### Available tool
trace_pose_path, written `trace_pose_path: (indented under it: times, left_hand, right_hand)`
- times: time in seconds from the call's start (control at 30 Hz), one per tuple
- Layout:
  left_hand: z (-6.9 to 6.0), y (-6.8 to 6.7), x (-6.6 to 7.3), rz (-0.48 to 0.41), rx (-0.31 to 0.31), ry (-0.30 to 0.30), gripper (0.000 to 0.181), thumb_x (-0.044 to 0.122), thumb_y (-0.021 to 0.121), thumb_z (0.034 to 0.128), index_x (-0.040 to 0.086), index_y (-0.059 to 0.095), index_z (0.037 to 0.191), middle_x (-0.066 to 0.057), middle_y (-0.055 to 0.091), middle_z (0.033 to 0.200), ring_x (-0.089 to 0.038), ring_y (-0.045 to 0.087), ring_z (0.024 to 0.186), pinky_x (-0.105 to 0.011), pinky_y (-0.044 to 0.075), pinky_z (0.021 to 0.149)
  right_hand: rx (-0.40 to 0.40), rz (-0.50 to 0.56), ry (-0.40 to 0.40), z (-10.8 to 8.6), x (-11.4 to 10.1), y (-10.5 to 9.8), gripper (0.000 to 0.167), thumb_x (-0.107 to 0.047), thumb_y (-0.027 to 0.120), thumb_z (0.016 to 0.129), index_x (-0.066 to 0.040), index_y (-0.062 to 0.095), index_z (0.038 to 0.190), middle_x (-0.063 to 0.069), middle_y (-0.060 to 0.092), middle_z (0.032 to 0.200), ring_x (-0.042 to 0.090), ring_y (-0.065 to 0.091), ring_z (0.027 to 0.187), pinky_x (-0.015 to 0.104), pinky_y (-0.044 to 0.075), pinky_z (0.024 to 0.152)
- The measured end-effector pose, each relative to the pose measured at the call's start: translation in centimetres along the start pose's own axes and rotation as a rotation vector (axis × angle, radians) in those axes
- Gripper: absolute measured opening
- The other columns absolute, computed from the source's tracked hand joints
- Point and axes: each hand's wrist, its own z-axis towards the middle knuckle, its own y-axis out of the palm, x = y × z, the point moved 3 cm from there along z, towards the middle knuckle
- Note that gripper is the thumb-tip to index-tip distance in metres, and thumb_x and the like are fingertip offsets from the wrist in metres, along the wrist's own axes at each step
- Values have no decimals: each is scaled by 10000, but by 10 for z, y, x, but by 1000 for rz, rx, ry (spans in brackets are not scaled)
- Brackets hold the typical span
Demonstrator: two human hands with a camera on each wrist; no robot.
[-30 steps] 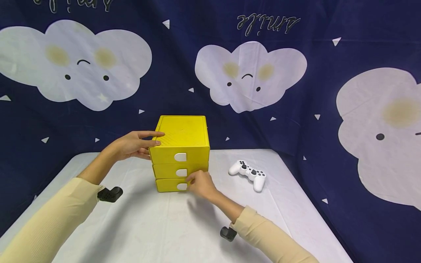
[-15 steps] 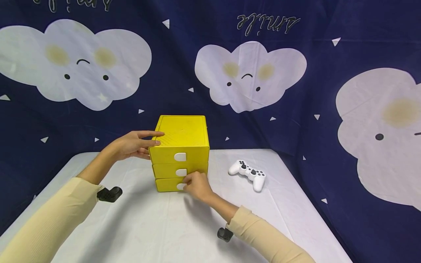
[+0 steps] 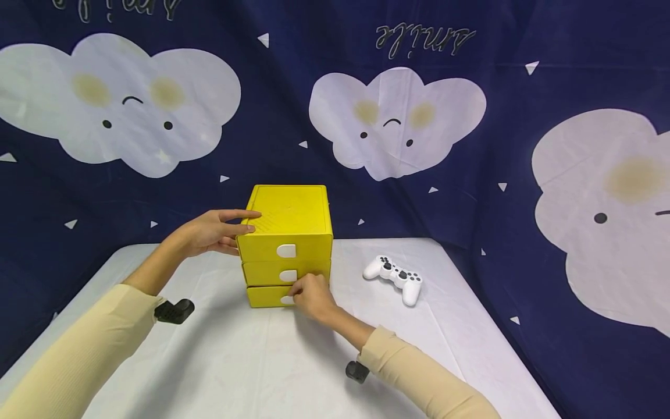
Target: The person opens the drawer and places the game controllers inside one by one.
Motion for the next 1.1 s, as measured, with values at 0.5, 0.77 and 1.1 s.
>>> trace_pose_path:
  times: [0.5,0.77,1.1]
  left_hand:
    - [-1,-1,-2,2,0,-4,588,312,654,1008,264,437,1553,-176,484,1525,-357,655,1193,-472,575,985]
    - [-2,-3,-1,-11,-11,14,583,298,644,1015,260,431,1556,-175,485,1525,-329,680,1150,-476,578,977]
    - [-2,-2,0,-7,-18,6,582,304,652,1009,265,441,1550,-170,501,1511,-330,678,1153,-468,580,976]
  right_hand:
    - [-38,-12,-25,-6,-8,-1,149,79,725,777,-39,815,775,34,766,725,59,624,619,152,490,525]
    - [-83,15,-39,-13,-13,-3,126,88,732,783,-11,809,783,60,769,733,38,595,539,167,493,487]
    - [-168,60,-35,-26,-18,-7,119,93,724,789,3,802,786,59,736,638,-2,510,358,166,457,399]
